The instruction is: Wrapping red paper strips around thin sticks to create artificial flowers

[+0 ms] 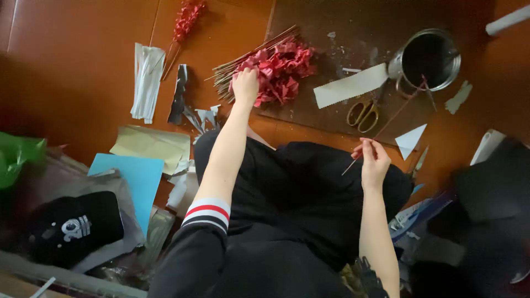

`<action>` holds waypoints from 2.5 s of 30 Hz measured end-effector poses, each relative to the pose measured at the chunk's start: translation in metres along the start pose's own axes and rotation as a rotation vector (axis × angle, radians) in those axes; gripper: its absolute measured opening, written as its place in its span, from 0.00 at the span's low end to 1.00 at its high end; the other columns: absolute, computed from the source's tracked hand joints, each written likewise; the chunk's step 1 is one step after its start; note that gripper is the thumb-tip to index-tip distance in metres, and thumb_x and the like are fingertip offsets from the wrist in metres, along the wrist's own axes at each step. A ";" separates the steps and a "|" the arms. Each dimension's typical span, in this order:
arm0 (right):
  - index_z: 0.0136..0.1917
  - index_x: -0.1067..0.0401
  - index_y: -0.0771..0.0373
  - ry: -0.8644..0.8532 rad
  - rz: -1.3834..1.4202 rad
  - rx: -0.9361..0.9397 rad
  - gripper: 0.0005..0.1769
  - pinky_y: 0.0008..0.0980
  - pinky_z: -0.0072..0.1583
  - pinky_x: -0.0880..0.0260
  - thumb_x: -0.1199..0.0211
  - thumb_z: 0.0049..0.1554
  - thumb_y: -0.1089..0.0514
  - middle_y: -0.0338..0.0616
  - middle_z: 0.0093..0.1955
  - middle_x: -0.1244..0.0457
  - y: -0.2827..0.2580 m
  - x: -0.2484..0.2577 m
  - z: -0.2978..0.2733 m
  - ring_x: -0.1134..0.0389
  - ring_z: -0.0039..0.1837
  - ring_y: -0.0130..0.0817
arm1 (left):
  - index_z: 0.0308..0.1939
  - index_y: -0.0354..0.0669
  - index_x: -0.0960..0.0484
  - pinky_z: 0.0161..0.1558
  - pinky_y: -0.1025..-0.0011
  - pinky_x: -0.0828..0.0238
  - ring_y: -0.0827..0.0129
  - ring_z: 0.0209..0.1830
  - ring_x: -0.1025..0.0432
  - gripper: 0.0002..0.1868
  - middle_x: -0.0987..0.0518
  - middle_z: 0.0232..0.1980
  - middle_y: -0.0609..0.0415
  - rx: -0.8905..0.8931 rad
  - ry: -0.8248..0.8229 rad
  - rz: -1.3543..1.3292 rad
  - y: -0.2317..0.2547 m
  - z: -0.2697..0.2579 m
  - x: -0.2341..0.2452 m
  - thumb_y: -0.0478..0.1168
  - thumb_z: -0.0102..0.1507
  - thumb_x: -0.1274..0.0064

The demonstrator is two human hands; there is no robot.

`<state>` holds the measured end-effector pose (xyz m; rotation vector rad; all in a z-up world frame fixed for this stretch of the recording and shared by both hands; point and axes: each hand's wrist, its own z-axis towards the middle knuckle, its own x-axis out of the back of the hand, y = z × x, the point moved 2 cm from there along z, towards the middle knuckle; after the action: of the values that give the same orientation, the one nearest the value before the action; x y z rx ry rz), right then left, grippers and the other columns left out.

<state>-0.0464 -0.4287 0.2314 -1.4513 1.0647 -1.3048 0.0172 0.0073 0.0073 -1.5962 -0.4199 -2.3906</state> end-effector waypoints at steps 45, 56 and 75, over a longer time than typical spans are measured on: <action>0.55 0.32 0.67 -0.149 0.165 -0.499 0.12 0.24 0.30 0.60 0.55 0.65 0.61 0.36 0.27 0.52 -0.022 -0.043 0.034 0.58 0.26 0.23 | 0.38 0.48 0.18 0.47 0.52 0.33 0.59 0.34 0.26 0.08 0.20 0.33 0.56 -0.142 -0.019 0.135 0.090 0.087 0.032 0.34 0.56 0.48; 0.57 0.33 0.68 -0.200 0.198 -0.549 0.13 0.25 0.31 0.63 0.54 0.65 0.61 0.36 0.27 0.52 -0.025 -0.047 0.039 0.61 0.26 0.23 | 0.47 0.35 0.17 0.46 0.65 0.27 0.61 0.42 0.22 0.12 0.16 0.44 0.48 0.192 -0.179 -0.815 0.080 0.117 0.137 0.38 0.62 0.47; 0.55 0.24 0.64 -0.457 0.075 0.172 0.12 0.22 0.40 0.34 0.34 0.56 0.63 0.40 0.39 0.34 -0.177 -0.076 0.065 0.37 0.39 0.20 | 0.50 0.50 0.17 0.41 0.68 0.26 0.65 0.35 0.24 0.19 0.19 0.38 0.53 -0.208 -0.489 -1.364 0.148 0.055 0.366 0.27 0.57 0.43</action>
<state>0.0191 -0.3082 0.3817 -1.4693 0.6805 -0.9237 -0.0218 -0.1234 0.3820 -2.4830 -1.9225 -2.7891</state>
